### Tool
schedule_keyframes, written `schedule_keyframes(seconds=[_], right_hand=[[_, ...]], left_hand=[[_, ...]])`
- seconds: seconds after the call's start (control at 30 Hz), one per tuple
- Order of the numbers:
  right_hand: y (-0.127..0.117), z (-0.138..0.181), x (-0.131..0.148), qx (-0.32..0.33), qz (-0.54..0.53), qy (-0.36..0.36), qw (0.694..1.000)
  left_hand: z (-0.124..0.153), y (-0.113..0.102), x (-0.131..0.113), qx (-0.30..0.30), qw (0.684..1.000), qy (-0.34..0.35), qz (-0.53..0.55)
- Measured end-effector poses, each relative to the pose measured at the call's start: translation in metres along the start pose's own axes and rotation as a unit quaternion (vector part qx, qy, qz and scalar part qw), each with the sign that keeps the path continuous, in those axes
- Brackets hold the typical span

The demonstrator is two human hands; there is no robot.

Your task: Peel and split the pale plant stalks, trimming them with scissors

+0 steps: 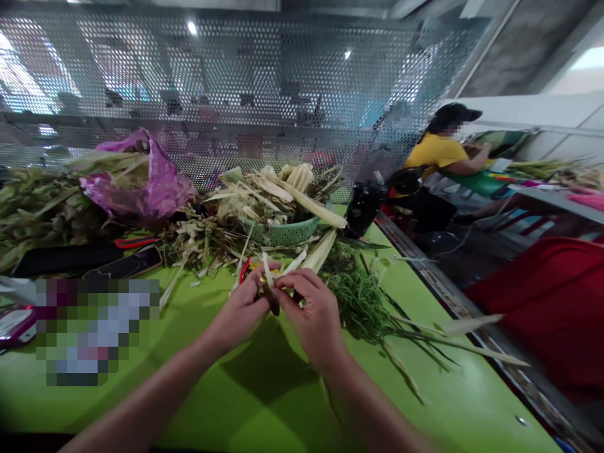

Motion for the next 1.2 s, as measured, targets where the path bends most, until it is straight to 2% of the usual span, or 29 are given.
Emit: schedule_keyframes(seconds=[0.2,0.37,0.57,0.73,0.87,0.97,1.2], right_hand=[[0.001,0.0,-0.005,0.0,-0.022,0.067,0.998],[0.003,0.001,-0.006,0.03,-0.105,0.116,0.987],[0.003,0.001,-0.015,0.03,-0.193,0.21,0.958],[0.011,0.001,-0.02,0.077,-0.284,0.246,0.924],[0.01,0.001,-0.025,0.032,-0.32,0.275,0.906],[0.009,0.002,-0.028,0.001,-0.355,0.302,0.885],[0.006,0.001,-0.028,-0.032,-0.416,0.278,0.865]], left_hand=[[0.005,0.002,-0.006,0.014,1.0,-0.025,-0.002],[0.003,0.003,-0.008,0.005,1.0,-0.017,0.018],[0.002,-0.003,-0.016,-0.035,0.999,-0.006,0.019],[0.004,-0.001,-0.018,-0.016,0.999,-0.004,0.037],[0.004,0.001,-0.014,0.004,0.999,-0.023,0.046],[0.003,-0.002,-0.008,-0.004,0.998,-0.037,0.045],[0.001,-0.008,0.007,-0.019,0.995,-0.081,0.046]])
Point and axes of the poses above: each hand's wrist, its own z-axis away from the middle knuckle, its own y-axis out of the palm, x = y × z, the point moved 4 cm from there along -z, towards the middle knuckle, and after that the axes turned 8 degrees about z, right-handed, at the moved point
